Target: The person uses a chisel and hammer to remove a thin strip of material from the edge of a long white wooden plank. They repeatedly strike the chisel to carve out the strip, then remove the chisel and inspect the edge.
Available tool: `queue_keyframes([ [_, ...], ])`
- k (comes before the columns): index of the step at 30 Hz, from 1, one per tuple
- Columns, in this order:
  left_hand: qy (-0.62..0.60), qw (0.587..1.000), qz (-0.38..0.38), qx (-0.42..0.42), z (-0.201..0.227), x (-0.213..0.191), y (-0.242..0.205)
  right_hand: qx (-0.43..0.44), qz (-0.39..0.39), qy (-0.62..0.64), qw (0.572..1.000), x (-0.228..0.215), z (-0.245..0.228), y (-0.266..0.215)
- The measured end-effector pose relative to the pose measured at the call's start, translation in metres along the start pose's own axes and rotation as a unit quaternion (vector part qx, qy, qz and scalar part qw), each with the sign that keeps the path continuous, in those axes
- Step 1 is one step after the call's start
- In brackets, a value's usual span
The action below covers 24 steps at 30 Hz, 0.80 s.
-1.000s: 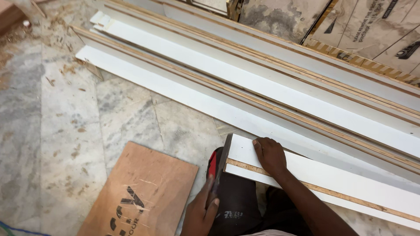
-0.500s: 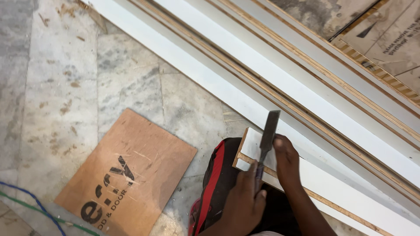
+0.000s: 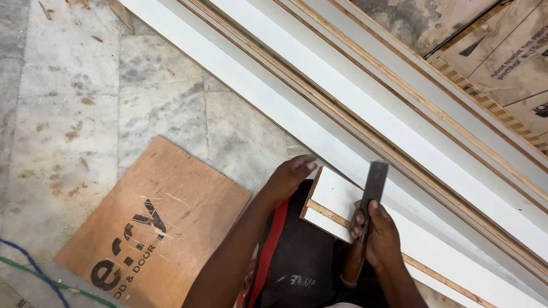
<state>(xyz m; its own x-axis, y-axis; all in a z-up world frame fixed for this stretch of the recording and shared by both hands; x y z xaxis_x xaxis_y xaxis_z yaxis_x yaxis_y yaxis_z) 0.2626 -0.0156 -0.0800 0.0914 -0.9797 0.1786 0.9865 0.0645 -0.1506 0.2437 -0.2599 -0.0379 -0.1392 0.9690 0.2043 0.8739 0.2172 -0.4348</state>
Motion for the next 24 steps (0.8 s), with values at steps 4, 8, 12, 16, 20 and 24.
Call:
queue_keyframes([
  [4,-0.189,0.974,-0.081,-0.09,-0.036,0.031,0.011,0.015,0.011,-0.034,0.999,-0.003,0.008,-0.004],
  [8,-0.188,0.978,-0.051,-0.071,-0.036,0.035,0.015,0.019,0.018,-0.014,1.0,-0.002,0.005,-0.009],
  [12,-0.203,0.975,-0.033,-0.085,-0.04,0.04,0.005,0.011,-0.001,-0.018,1.0,0.0,0.007,-0.023],
  [16,-0.159,0.985,-0.018,-0.071,-0.031,0.036,-0.002,0.019,-0.023,-0.03,0.999,-0.002,0.005,-0.02],
  [20,-0.145,0.988,-0.02,-0.046,-0.014,0.024,-0.024,0.038,-0.016,-0.064,0.997,0.005,0.001,-0.018],
  [24,-0.074,0.997,0.019,-0.001,-0.003,0.007,-0.057,0.058,-0.007,-0.109,0.992,0.018,-0.005,-0.016],
])
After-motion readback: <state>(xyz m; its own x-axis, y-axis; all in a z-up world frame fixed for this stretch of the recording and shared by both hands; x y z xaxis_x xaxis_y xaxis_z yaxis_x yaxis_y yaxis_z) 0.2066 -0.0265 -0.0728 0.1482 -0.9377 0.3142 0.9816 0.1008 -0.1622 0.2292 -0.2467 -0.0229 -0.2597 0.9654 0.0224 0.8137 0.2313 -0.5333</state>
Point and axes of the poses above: each hand's wrist, its own y-axis towards the middle knuckle, its own x-axis out of the palm, z = x × y, the point moved 9 cm from there along y, towards the middle knuckle, and after that the axes turned 1 degree about -z, right-handed, at the moved point
